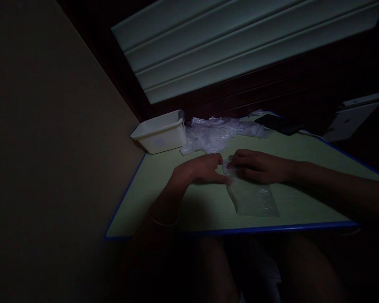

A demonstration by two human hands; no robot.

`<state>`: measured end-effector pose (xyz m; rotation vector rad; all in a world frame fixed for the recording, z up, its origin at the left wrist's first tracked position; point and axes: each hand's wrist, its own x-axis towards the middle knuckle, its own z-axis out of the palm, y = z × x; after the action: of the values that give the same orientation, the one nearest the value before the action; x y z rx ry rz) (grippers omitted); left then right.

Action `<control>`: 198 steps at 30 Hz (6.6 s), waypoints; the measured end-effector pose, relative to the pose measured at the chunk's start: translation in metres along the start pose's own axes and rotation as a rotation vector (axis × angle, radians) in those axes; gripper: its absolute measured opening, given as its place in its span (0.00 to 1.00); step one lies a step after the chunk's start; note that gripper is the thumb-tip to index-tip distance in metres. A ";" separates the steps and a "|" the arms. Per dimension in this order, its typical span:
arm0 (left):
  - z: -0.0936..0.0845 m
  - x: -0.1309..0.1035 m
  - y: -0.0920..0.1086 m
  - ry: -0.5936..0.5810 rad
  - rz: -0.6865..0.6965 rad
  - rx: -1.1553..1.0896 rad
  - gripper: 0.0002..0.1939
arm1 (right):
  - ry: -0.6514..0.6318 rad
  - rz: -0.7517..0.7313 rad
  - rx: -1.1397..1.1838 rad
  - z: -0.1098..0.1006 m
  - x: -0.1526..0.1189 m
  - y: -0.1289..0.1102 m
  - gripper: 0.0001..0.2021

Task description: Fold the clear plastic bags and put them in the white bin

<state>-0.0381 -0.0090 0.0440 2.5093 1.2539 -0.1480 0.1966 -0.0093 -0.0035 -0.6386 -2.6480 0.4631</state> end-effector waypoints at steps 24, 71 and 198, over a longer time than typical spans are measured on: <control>0.087 -0.089 0.065 0.298 0.104 0.090 0.41 | 0.039 0.000 -0.022 0.006 0.000 0.008 0.24; 0.028 -0.022 0.022 0.298 0.241 0.024 0.15 | 0.295 0.288 0.245 -0.005 0.000 0.011 0.20; 0.041 0.007 0.023 0.441 0.410 0.081 0.16 | 0.209 0.679 0.724 -0.027 0.002 -0.013 0.16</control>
<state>-0.0136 -0.0306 0.0090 2.9069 0.8477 0.4839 0.2014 -0.0135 0.0259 -1.2189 -1.8011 1.3617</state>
